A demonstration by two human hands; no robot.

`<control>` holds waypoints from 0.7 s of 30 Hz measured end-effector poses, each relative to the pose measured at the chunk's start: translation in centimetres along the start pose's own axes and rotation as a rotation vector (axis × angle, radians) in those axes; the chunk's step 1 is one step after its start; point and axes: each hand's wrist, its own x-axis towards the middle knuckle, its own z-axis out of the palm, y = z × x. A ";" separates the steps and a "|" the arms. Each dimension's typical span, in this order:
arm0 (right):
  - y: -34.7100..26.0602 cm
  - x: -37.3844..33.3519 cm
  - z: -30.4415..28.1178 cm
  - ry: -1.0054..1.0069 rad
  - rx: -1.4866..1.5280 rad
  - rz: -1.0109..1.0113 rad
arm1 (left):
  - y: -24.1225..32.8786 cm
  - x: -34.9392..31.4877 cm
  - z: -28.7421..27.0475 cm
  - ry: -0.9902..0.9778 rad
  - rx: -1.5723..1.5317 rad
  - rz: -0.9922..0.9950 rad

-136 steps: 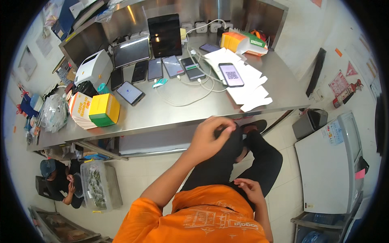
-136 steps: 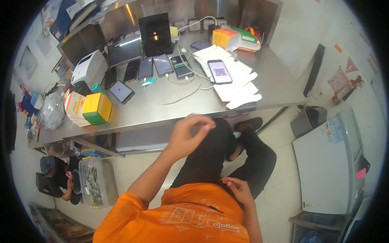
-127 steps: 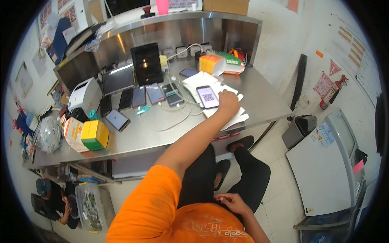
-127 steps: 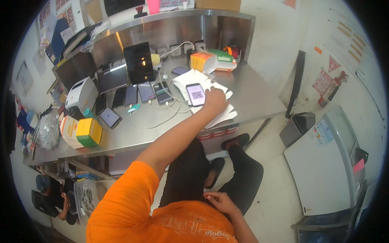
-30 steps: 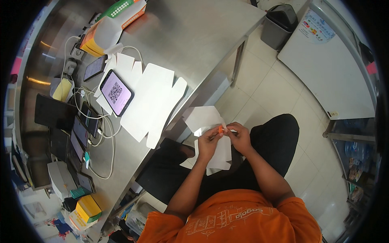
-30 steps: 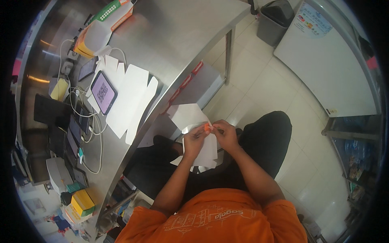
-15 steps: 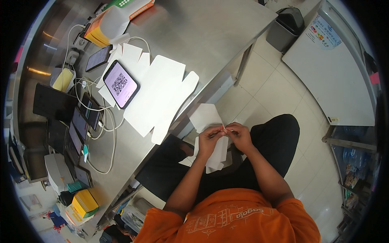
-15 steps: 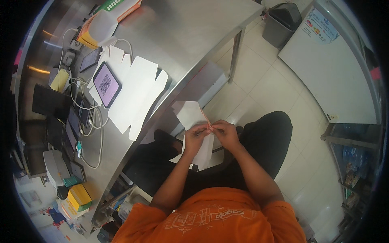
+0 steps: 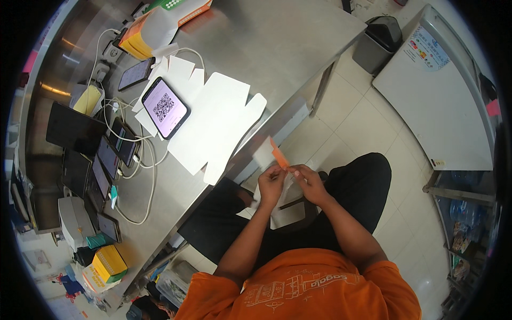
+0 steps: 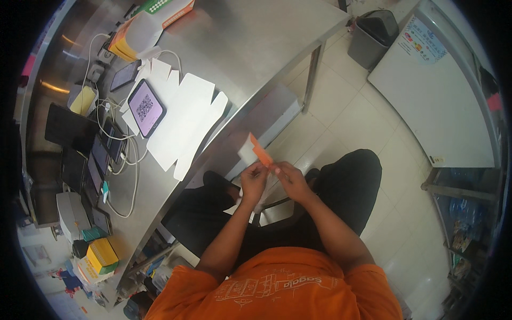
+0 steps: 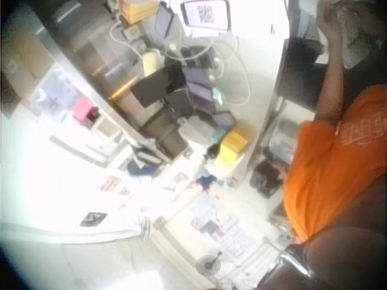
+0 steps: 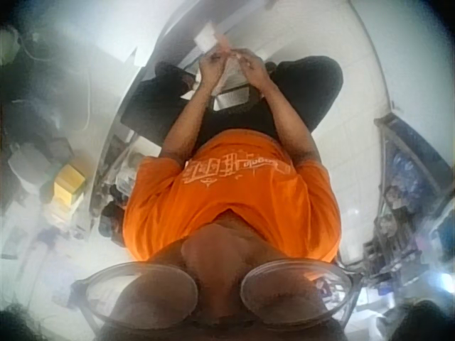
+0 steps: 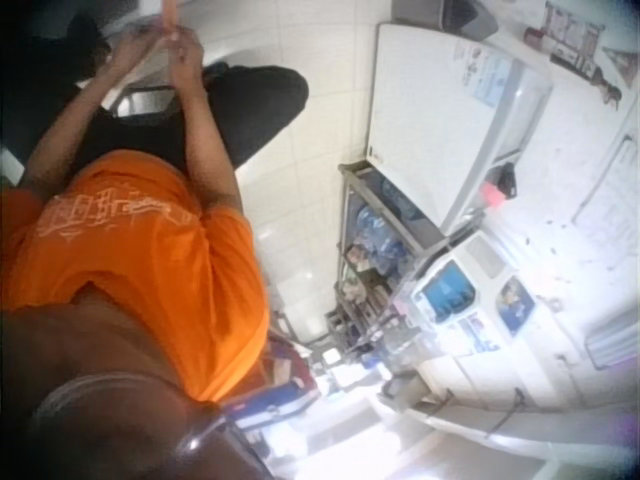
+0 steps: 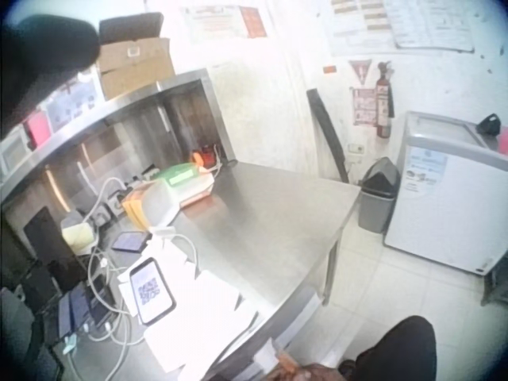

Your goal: The person folds and assembles multiple small printed paper boxes from flat sheets on a metal counter. They fold edges, tuck flaps, and form the box shape, then place finished boxes on the counter.

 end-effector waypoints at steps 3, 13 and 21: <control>1.2 -0.2 0.8 0.176 0.001 0.045 | 1.1 -0.7 0.6 -0.126 0.545 0.131; 0.9 0.1 -0.4 0.161 -0.446 -0.068 | -0.9 0.9 0.2 -0.376 -0.415 -0.280; -0.1 -0.2 -0.7 0.145 -0.636 -0.149 | 0.8 1.3 -0.7 -0.054 -0.065 -0.122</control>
